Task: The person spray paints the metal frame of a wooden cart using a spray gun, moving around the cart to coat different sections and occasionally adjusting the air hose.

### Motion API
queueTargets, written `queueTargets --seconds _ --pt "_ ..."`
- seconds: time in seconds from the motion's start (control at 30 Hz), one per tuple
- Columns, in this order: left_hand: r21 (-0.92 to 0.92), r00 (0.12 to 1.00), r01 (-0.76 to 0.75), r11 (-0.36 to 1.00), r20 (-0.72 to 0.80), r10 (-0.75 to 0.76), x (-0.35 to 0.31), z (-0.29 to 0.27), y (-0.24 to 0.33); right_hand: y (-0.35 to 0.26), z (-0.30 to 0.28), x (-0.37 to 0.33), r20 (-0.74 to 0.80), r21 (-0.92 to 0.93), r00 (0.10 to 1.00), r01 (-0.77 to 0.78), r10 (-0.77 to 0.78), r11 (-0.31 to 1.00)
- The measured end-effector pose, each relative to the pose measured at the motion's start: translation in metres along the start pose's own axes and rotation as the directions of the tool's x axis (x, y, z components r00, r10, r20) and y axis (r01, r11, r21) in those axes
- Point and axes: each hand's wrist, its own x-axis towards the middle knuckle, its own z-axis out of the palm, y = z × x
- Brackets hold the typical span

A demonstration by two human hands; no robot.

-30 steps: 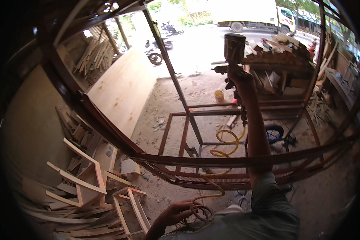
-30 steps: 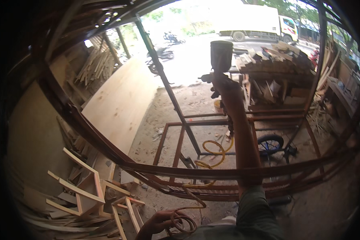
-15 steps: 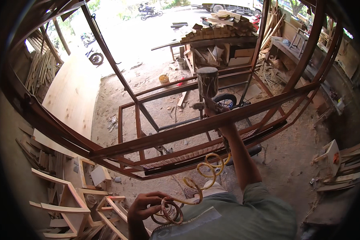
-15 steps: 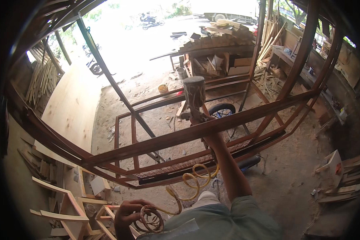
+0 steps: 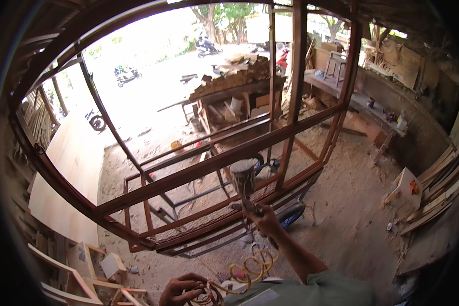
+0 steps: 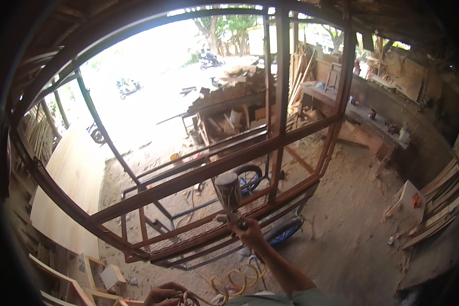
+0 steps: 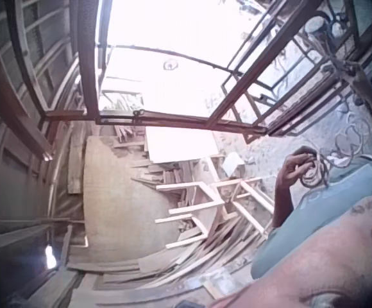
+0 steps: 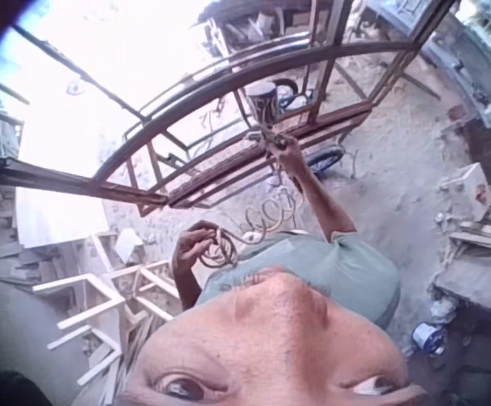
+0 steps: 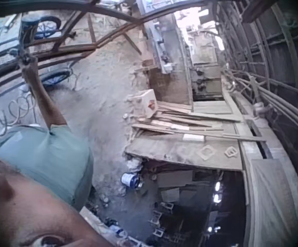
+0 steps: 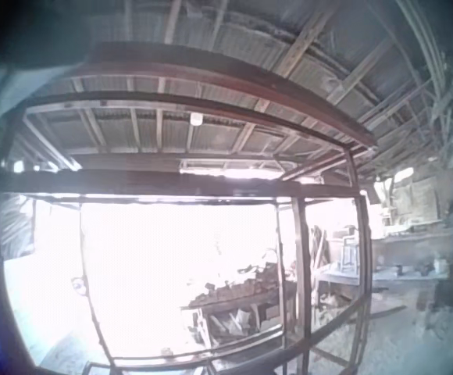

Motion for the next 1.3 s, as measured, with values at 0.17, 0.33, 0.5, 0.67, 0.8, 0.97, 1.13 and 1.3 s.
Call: queueTargets --seconds 0.17,0.33,0.5,0.67,0.8,0.97,1.13,1.3 --pt "0.006 0.998 0.028 1.0 0.064 -0.028 0.009 0.03 0.025 -0.04 -0.044 -0.04 -0.011 -0.023 0.999 0.042 -0.042 0.999" --pt "-0.021 0.999 -0.005 1.0 0.042 0.005 -0.007 0.032 0.058 -0.084 -0.073 -0.032 0.024 -0.006 0.998 0.05 -0.05 0.999" --pt "0.252 0.966 -0.16 0.954 0.238 0.099 0.003 0.001 0.111 -0.177 -0.086 0.016 0.011 -0.009 0.964 0.265 -0.265 0.964" --pt "0.288 0.976 -0.206 0.935 0.135 0.173 -0.018 -0.015 0.144 -0.273 -0.045 0.089 0.005 -0.068 0.957 0.29 -0.29 0.955" --pt "0.3 0.955 -0.291 0.909 0.153 0.256 -0.028 -0.043 0.158 -0.332 -0.022 0.167 0.091 0.01 0.86 0.503 -0.502 0.864" --pt "0.342 0.938 -0.345 0.874 0.088 0.336 -0.05 -0.072 0.167 -0.414 0.032 0.242 0.155 -0.025 0.781 0.615 -0.605 0.788" --pt "0.336 0.966 -0.256 0.907 0.062 0.25 -0.058 -0.11 0.172 -0.487 0.094 0.315 0.199 0.096 0.664 0.718 -0.72 0.689" --pt "0.315 0.983 -0.145 0.938 -0.064 0.173 -0.078 -0.132 0.175 -0.53 0.161 0.363 0.047 -0.039 0.102 0.994 -0.994 0.1"
